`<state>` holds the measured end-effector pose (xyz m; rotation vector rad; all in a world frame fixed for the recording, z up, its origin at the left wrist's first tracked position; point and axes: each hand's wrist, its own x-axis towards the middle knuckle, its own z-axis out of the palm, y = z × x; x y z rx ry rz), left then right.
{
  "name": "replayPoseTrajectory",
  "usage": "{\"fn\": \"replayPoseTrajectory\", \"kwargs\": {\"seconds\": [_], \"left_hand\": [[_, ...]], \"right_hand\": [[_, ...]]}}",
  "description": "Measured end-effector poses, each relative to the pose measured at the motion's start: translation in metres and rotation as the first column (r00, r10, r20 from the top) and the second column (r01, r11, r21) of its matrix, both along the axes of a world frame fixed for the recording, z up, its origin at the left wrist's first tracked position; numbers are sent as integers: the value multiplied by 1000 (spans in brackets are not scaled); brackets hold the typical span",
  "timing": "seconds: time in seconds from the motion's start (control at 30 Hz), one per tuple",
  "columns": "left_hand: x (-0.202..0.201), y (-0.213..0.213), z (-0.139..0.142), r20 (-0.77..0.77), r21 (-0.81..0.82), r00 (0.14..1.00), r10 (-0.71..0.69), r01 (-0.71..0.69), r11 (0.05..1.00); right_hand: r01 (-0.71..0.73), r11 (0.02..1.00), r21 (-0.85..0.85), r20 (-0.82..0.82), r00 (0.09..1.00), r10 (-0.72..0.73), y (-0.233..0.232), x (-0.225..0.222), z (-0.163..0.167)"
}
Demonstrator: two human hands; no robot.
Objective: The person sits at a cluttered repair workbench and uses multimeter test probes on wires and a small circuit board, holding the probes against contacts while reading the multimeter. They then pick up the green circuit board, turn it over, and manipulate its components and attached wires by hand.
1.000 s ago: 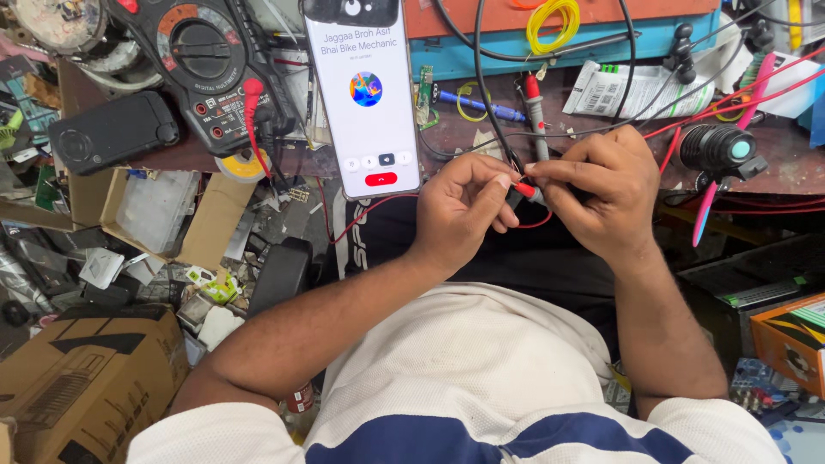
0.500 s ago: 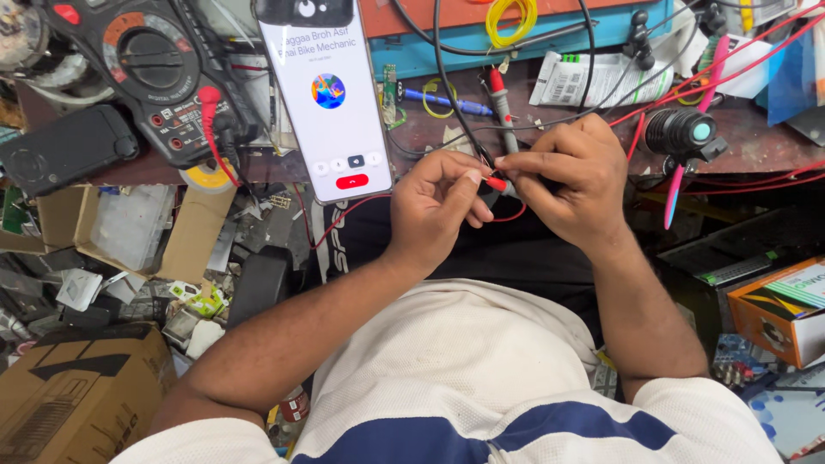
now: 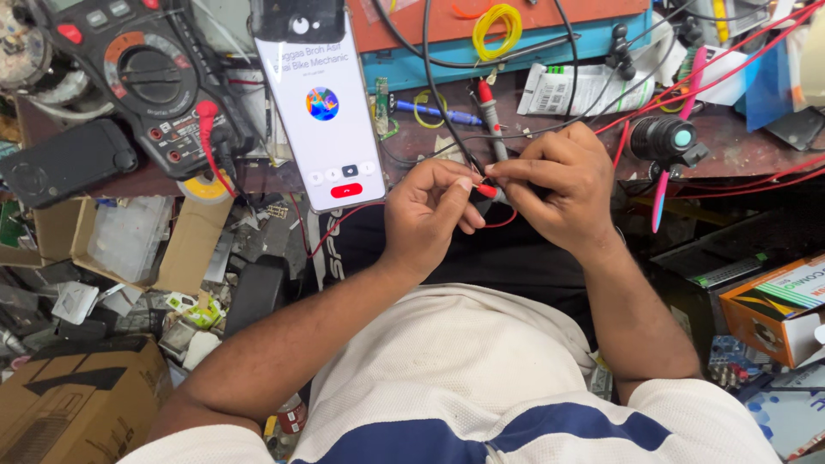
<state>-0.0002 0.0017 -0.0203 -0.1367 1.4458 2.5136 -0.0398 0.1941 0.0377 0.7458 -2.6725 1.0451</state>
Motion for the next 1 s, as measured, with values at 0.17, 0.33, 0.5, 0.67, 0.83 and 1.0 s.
{"fn": "replayPoseTrajectory", "kwargs": {"seconds": [0.17, 0.33, 0.5, 0.67, 0.83, 1.0], "left_hand": [[0, -1, 1, 4, -5, 1000, -1, 1, 1000], [0, -2, -1, 10, -6, 1000, -13, 13, 1000], [-1, -1, -3, -1, 13, 1000, -3, 3, 1000], [-2, 0, -2, 0, 24, 1000, -5, 5, 1000], [-3, -1, -1, -14, -9, 1000, -18, 18, 1000], [-4, 1, -2, -10, 19, 1000, -5, 5, 1000]], "right_hand": [[3, 1000, -3, -17, 1000, -3, -1, -1, 0], [7, 1000, 3, -10, 1000, -7, -1, -1, 0], [-5, 1000, -1, -13, 1000, 5, -1, -2, 0], [-5, 1000, 3, -17, 1000, 5, -1, -3, 0], [7, 1000, -4, -13, 1000, -7, -1, -3, -1], [-2, 1000, 2, -8, 1000, 2, 0, -3, 0]]}}
